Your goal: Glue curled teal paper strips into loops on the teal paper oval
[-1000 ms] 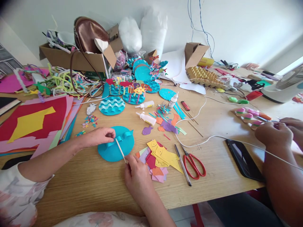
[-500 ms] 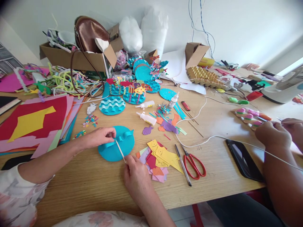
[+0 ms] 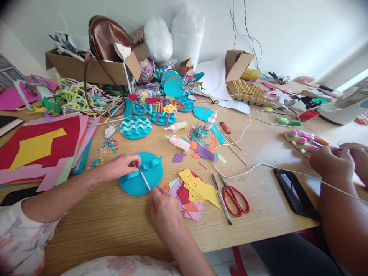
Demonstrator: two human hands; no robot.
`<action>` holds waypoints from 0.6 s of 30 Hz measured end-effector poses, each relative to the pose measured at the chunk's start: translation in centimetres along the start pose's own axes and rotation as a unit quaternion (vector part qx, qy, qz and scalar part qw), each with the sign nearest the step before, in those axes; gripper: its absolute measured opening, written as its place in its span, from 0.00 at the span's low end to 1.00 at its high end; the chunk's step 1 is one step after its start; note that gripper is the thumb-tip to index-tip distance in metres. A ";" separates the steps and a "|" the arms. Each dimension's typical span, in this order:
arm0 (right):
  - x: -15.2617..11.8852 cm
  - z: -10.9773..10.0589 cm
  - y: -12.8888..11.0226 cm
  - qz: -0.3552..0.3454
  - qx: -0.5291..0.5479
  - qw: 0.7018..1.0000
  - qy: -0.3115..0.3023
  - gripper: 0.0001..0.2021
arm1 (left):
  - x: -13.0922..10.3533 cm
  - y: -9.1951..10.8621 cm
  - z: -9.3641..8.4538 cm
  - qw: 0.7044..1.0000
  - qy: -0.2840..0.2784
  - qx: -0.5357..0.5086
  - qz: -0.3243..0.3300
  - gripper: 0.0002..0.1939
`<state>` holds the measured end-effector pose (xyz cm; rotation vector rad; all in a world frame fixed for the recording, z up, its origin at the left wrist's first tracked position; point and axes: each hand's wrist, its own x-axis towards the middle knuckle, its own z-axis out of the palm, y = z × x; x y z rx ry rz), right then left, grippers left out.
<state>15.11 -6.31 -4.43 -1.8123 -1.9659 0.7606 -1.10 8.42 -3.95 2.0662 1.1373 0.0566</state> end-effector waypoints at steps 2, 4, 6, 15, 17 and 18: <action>0.1 0.0 0.0 0.006 -0.008 1.000 -0.003 0.09 | 0.0 0.0 0.0 1.000 0.003 0.003 0.001 0.04; 0.2 0.0 0.0 0.009 -0.016 1.000 -0.008 0.09 | 0.0 0.0 0.1 1.000 0.005 0.005 0.002 0.04; 0.2 0.0 0.0 0.013 -0.021 1.000 -0.013 0.09 | 0.0 0.0 0.1 1.000 0.007 0.006 0.003 0.04; 0.0 0.0 0.0 0.012 -0.006 1.000 -0.003 0.10 | 0.2 -0.3 0.3 1.000 0.011 -0.001 0.009 0.03; -0.2 -0.1 0.1 0.004 0.018 1.000 0.004 0.10 | 0.2 -0.4 0.3 1.000 0.008 -0.007 0.010 0.04; -0.3 -0.3 0.1 0.002 0.031 0.999 0.010 0.10 | 0.3 -0.5 0.3 1.000 0.006 -0.010 0.012 0.04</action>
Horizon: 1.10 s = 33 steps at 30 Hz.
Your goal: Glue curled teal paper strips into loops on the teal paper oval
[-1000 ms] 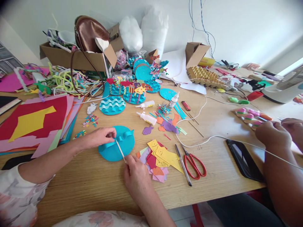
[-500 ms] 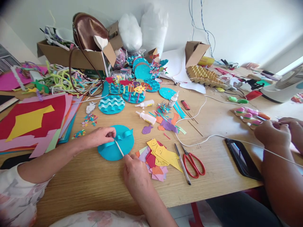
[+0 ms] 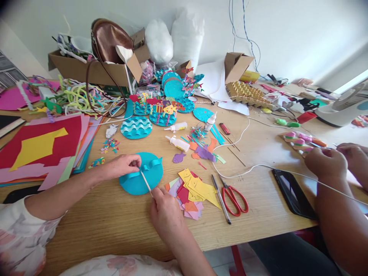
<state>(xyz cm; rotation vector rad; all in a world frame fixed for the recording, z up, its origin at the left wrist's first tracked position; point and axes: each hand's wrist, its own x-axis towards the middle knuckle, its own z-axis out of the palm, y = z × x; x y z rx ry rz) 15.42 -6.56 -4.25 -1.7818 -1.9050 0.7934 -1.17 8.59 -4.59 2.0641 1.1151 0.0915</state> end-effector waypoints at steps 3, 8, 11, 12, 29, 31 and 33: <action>-0.5 -0.6 0.1 0.002 0.035 0.999 0.018 0.09 | 0.0 -0.2 -0.2 1.000 -0.011 -0.011 0.004 0.06; -1.0 -1.1 0.0 0.024 0.081 0.996 -0.023 0.10 | -0.4 -0.4 -1.4 0.999 -0.026 -0.029 -0.005 0.10; -0.9 -0.9 -0.1 0.028 0.106 0.992 -0.056 0.10 | -1.0 -0.3 -2.3 0.998 -0.040 -0.037 -0.020 0.11; -0.9 -0.8 -0.2 0.029 0.109 0.992 -0.059 0.10 | -1.3 -0.3 -2.5 0.998 -0.047 -0.040 -0.028 0.10; -0.6 0.4 -0.3 0.004 0.107 0.993 -0.038 0.12 | -2.5 -1.1 -1.5 0.985 -0.086 -0.138 -0.061 0.13; -0.7 0.3 -0.4 0.002 0.099 0.994 -0.039 0.11 | -2.5 -1.0 -1.5 0.986 -0.085 -0.133 -0.057 0.12; -1.0 -0.2 -0.3 0.004 0.087 0.995 -0.044 0.11 | -2.4 -1.0 -1.4 0.986 -0.082 -0.130 -0.059 0.12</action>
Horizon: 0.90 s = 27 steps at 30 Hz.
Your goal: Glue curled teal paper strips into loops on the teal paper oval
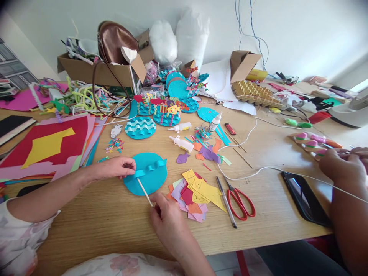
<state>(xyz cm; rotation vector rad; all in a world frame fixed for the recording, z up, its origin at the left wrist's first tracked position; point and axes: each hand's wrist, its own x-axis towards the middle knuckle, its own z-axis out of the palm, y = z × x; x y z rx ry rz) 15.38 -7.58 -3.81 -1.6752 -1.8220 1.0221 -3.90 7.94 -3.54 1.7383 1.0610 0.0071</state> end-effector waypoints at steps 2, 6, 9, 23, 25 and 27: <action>-0.4 -0.6 0.0 0.006 -0.010 1.000 0.000 0.10 | 0.0 0.1 0.0 1.000 0.003 0.002 -0.003 0.12; -0.5 -1.4 0.0 0.011 -0.020 1.000 0.021 0.09 | -0.1 0.2 0.1 1.000 0.006 0.005 -0.004 0.11; 0.2 -1.1 0.1 0.008 -0.043 0.998 0.037 0.10 | -0.1 0.3 0.1 1.000 0.011 0.012 -0.001 0.12; 0.6 -0.5 0.2 -0.008 -0.048 0.997 0.057 0.10 | 0.6 -0.4 0.3 0.999 0.028 0.038 0.009 0.13; 0.2 -0.9 0.0 -0.008 -0.030 0.999 0.043 0.10 | 0.6 -0.4 0.4 0.999 0.030 0.039 0.009 0.14; -0.1 -1.0 0.0 -0.006 -0.023 0.999 0.023 0.09 | 0.5 -0.4 0.4 0.999 0.032 0.039 0.009 0.14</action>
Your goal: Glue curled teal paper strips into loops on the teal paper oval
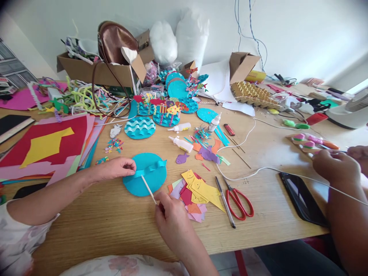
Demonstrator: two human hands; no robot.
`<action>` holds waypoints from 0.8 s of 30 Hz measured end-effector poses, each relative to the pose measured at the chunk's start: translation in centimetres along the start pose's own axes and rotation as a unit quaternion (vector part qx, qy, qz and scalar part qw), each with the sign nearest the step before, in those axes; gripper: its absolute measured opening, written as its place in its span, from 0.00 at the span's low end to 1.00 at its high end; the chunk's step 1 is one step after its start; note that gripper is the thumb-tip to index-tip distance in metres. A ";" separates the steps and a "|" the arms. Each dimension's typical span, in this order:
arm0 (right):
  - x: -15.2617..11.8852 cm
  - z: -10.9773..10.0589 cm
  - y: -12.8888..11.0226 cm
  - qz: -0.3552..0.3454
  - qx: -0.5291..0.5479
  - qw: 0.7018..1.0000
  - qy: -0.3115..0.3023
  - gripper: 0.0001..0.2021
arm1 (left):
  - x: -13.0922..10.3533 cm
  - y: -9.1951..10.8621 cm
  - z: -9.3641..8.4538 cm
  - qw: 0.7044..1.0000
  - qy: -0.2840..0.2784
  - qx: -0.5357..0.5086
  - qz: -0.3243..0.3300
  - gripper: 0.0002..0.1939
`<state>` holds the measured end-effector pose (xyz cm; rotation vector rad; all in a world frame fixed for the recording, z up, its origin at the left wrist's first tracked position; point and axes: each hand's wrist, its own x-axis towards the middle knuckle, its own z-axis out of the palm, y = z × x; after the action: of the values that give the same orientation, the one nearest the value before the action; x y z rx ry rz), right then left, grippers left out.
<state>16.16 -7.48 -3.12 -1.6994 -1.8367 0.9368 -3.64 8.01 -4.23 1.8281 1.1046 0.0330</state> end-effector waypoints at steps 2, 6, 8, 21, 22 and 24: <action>-0.2 0.0 0.0 0.004 0.001 1.000 -0.012 0.09 | -0.1 0.2 0.0 1.000 0.001 0.000 0.000 0.14; -0.2 0.2 0.0 0.006 0.002 1.000 -0.018 0.09 | -0.3 0.7 0.0 1.000 0.005 0.002 -0.002 0.15; -0.1 0.3 0.0 0.007 0.002 1.000 -0.021 0.09 | -0.4 1.0 0.0 1.000 0.009 0.005 -0.005 0.15; -0.2 0.2 0.2 0.007 0.025 1.000 -0.009 0.09 | -0.5 1.1 0.4 0.999 0.032 0.021 -0.019 0.13; -0.2 0.2 0.2 0.008 0.026 1.000 -0.006 0.09 | -0.5 1.1 0.4 0.999 0.032 0.021 -0.019 0.13; -0.3 0.2 0.2 0.006 0.020 1.000 0.000 0.09 | -0.5 1.1 0.4 0.999 0.033 0.023 -0.019 0.13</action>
<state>16.18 -7.77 -3.40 -1.6880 -1.7973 0.9736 -3.05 7.22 -3.41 1.8584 1.1936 0.0456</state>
